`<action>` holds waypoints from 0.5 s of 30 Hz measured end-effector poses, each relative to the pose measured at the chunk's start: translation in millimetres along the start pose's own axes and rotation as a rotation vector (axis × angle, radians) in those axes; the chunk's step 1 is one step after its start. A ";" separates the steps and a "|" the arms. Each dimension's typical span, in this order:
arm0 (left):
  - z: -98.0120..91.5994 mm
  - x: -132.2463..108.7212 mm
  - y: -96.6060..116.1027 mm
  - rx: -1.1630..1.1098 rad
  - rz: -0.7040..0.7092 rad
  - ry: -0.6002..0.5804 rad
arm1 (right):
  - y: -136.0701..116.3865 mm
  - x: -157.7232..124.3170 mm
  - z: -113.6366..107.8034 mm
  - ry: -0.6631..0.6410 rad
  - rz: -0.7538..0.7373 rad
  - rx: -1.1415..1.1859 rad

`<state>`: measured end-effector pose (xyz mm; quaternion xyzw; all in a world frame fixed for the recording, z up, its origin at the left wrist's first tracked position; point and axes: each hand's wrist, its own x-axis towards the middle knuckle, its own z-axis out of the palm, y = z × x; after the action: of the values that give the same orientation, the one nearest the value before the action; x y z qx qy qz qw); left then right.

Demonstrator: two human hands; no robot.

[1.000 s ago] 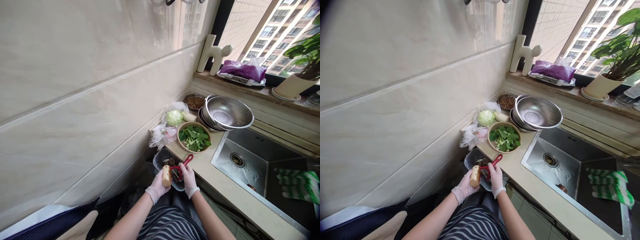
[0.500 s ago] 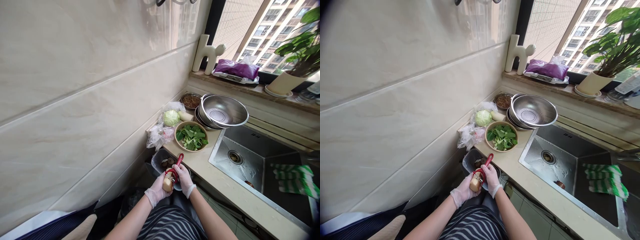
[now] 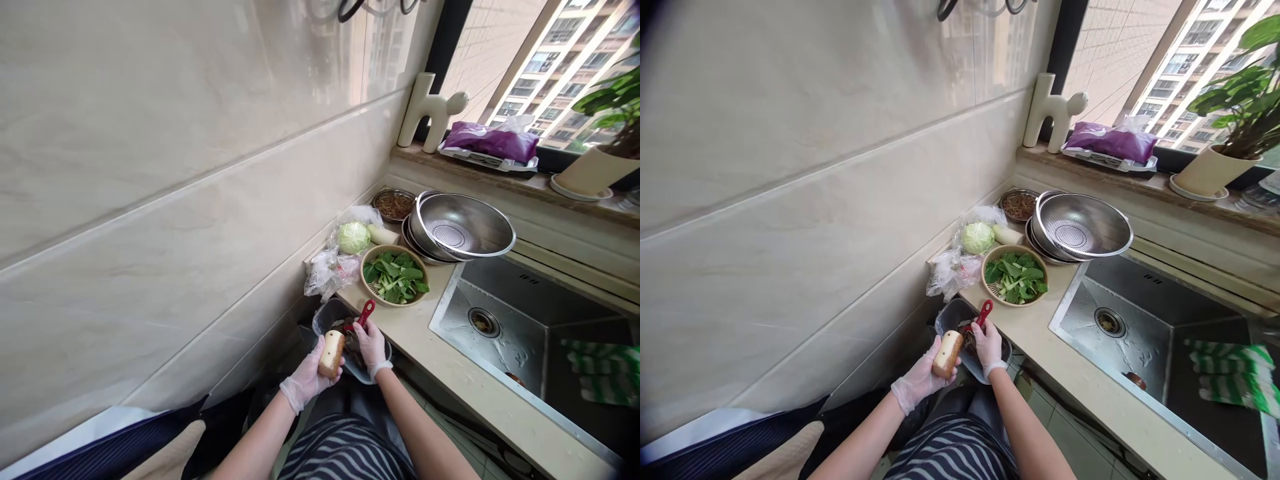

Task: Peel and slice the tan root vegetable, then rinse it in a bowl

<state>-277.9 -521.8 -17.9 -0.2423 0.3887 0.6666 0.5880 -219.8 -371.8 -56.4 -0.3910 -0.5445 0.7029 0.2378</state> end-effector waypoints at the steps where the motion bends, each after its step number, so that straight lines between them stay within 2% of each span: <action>1: 0.1 3.9 1.1 -0.012 0.012 0.020 | -2.6 -0.8 0.4 0.003 -0.008 0.006; 4: 2.2 16.4 4.3 -0.069 0.029 0.107 | -14.7 -5.7 1.8 -0.003 0.004 0.046; 9: 14.2 31.1 6.8 -0.110 0.010 0.222 | -31.8 -19.5 2.2 -0.058 0.142 0.204; 13: 22.1 39.7 1.2 -0.100 0.070 0.272 | -30.7 -27.9 4.2 -0.103 0.221 0.268; 15: 22.3 43.7 -2.6 -0.096 0.075 0.239 | -28.3 -30.7 5.8 -0.122 0.231 0.284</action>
<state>-280.8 -477.9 -39.7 -0.3332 0.4327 0.6724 0.4997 -209.2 -390.1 -20.0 -0.3702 -0.4047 0.8176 0.1750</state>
